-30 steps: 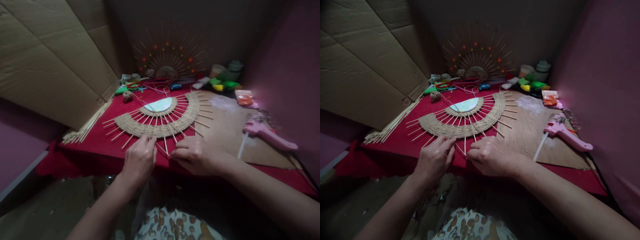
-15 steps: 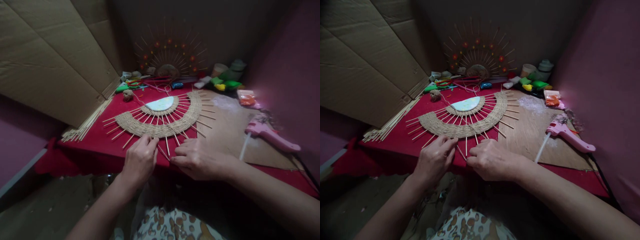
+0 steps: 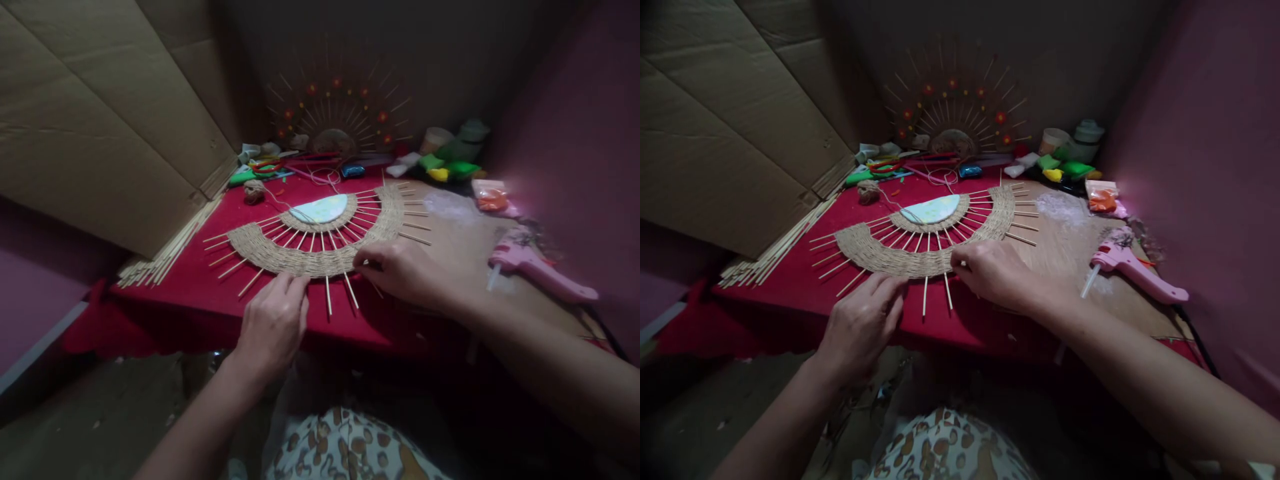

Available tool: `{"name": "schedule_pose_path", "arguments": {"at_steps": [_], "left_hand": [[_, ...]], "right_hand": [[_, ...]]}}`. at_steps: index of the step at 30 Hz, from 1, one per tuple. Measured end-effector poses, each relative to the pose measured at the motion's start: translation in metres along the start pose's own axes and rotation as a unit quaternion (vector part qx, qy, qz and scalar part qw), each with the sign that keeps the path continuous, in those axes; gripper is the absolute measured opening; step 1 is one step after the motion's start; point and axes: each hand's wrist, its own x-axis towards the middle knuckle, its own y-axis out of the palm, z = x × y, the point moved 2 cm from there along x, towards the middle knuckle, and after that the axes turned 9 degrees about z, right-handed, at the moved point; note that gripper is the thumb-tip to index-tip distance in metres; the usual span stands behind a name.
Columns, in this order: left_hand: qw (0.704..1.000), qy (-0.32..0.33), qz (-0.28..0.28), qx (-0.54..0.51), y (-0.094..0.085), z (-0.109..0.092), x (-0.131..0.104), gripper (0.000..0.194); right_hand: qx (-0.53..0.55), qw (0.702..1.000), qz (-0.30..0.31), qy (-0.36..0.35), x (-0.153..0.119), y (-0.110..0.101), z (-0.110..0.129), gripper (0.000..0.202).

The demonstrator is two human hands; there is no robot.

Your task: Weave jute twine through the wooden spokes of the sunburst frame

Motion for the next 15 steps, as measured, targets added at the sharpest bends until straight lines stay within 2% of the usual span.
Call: {"name": "schedule_pose_path", "arguments": {"at_steps": [3, 7, 10, 15], "left_hand": [[1.000, -0.003, 0.014, -0.020, 0.001, 0.002, 0.000, 0.029], [0.998, -0.014, 0.055, -0.032, -0.001, 0.005, 0.001, 0.026], [0.995, -0.022, 0.092, -0.023, -0.007, 0.006, 0.001, 0.022], [0.998, 0.005, 0.066, 0.018, -0.017, 0.001, 0.009, 0.022]], "right_hand": [[-0.065, 0.998, -0.023, 0.015, 0.003, 0.006, -0.008, 0.014], [-0.037, 0.999, -0.003, 0.000, -0.003, 0.013, -0.011, 0.014], [-0.023, 1.000, -0.012, -0.002, -0.008, 0.015, -0.013, 0.014], [-0.012, 1.000, -0.011, -0.002, -0.009, 0.014, -0.014, 0.014]]}}
